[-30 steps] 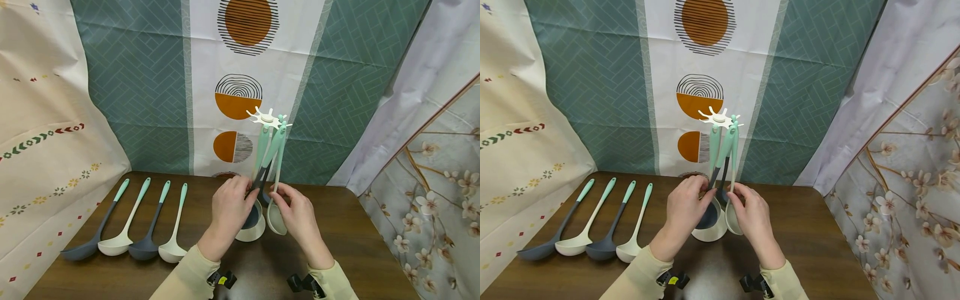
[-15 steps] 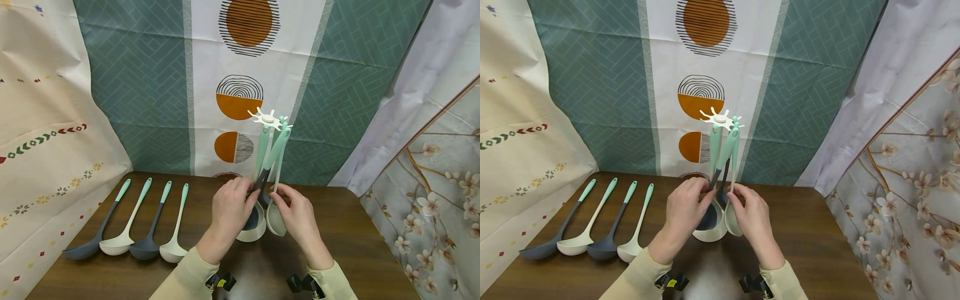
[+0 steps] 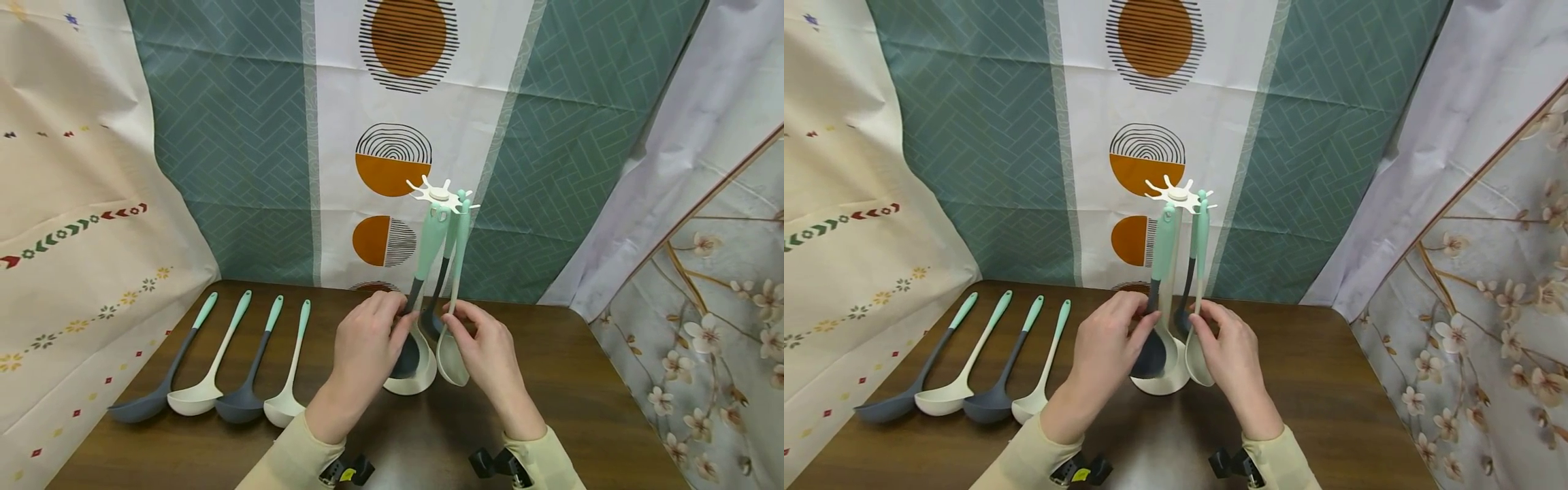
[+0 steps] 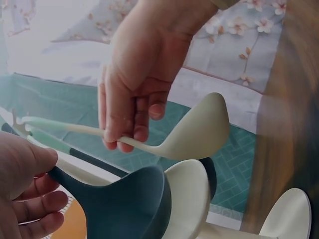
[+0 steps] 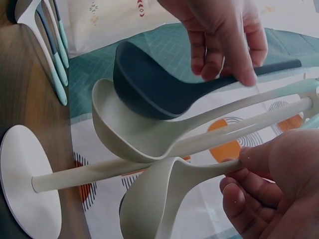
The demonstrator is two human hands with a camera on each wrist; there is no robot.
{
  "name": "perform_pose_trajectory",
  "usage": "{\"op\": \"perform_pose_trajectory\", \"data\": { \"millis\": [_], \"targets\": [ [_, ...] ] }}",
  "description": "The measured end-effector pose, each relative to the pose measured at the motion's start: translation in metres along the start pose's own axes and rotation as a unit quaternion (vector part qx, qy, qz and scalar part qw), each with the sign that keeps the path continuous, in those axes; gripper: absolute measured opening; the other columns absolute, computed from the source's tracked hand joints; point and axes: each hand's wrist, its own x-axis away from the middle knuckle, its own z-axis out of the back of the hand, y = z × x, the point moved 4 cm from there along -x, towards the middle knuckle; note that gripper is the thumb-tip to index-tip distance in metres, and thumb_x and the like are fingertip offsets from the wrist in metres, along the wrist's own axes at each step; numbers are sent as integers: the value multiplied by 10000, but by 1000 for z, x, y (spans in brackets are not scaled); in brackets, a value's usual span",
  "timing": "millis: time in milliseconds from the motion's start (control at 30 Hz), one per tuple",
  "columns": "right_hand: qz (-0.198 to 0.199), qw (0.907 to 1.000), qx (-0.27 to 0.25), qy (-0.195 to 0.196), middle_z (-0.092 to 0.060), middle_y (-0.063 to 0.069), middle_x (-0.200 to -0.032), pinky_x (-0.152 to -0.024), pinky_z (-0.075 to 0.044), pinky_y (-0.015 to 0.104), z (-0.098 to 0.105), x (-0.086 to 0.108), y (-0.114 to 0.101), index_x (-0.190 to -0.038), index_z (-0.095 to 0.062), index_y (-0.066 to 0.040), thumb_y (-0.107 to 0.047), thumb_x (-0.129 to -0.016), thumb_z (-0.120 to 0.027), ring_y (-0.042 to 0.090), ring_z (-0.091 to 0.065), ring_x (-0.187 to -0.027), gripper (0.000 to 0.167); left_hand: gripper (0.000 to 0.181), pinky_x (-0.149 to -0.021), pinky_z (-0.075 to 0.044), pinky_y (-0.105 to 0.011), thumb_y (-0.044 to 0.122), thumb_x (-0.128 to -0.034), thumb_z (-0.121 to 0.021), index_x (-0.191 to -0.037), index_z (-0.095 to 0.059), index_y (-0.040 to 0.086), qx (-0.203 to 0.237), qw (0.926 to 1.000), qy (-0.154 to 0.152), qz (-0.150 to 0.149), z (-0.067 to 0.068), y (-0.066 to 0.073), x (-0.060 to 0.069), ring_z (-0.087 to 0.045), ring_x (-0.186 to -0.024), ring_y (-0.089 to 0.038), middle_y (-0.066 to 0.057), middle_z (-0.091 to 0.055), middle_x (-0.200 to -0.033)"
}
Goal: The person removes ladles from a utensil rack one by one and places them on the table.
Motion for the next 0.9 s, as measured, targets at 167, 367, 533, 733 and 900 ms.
{"op": "perform_pose_trajectory", "data": {
  "millis": [167, 367, 533, 733, 900],
  "targets": [
    [-13, 10000, 17, -1, -790, -49, -1050, -724, -559, 339, -1, 0, 0, -1179, -810, -196, -221, -1040, -805, 135, -694, -886, 142, 244, -660, -584, -327, 166, -932, -919, -1057, -720, 100, 147, 9999, -28, 51, 8, -2, 2, -616, -766, -174, -10, -678, -919],
    [14, 10000, 25, 11, -792, -64, -1039, -714, -543, 337, -1, 0, 0, -1166, -812, -209, -228, -1041, -805, 129, -692, -884, 126, 250, -642, -561, -305, 168, -926, -923, -1055, -720, 102, 331, 9988, -179, 316, 17, -7, 5, -569, -737, -147, 14, -656, -888],
    [6, 10000, 20, 39, -788, -64, -1030, -707, -530, 334, -2, 0, 0, -1159, -813, -212, -225, -1043, -803, 132, -687, -874, 117, 221, -646, -548, -314, 163, -941, -910, -1040, -716, 118, 391, 9973, -248, 574, 27, -17, 8, -587, -731, -131, 44, -660, -873],
    [-41, 10000, -26, -6, -791, -45, -1042, -700, -526, 334, -4, -2, -1, -1166, -811, -195, -213, -1046, -798, 162, -690, -880, 122, 201, -639, -521, -345, 176, -956, -897, -1012, -711, 127, 222, 9946, -370, 947, 36, -38, 14, -588, -721, -134, 46, -659, -847],
    [-140, 9999, -25, -21, -792, -44, -1042, -703, -526, 346, -5, -2, 0, -1164, -812, -199, -214, -1047, -798, 164, -691, -877, 119, 182, -628, -481, -354, 193, -972, -880, -1014, -716, 126, 119, 9895, -588, 1316, 42, -55, 18, -562, -721, -138, 27, -660, -832]
  ]
}}
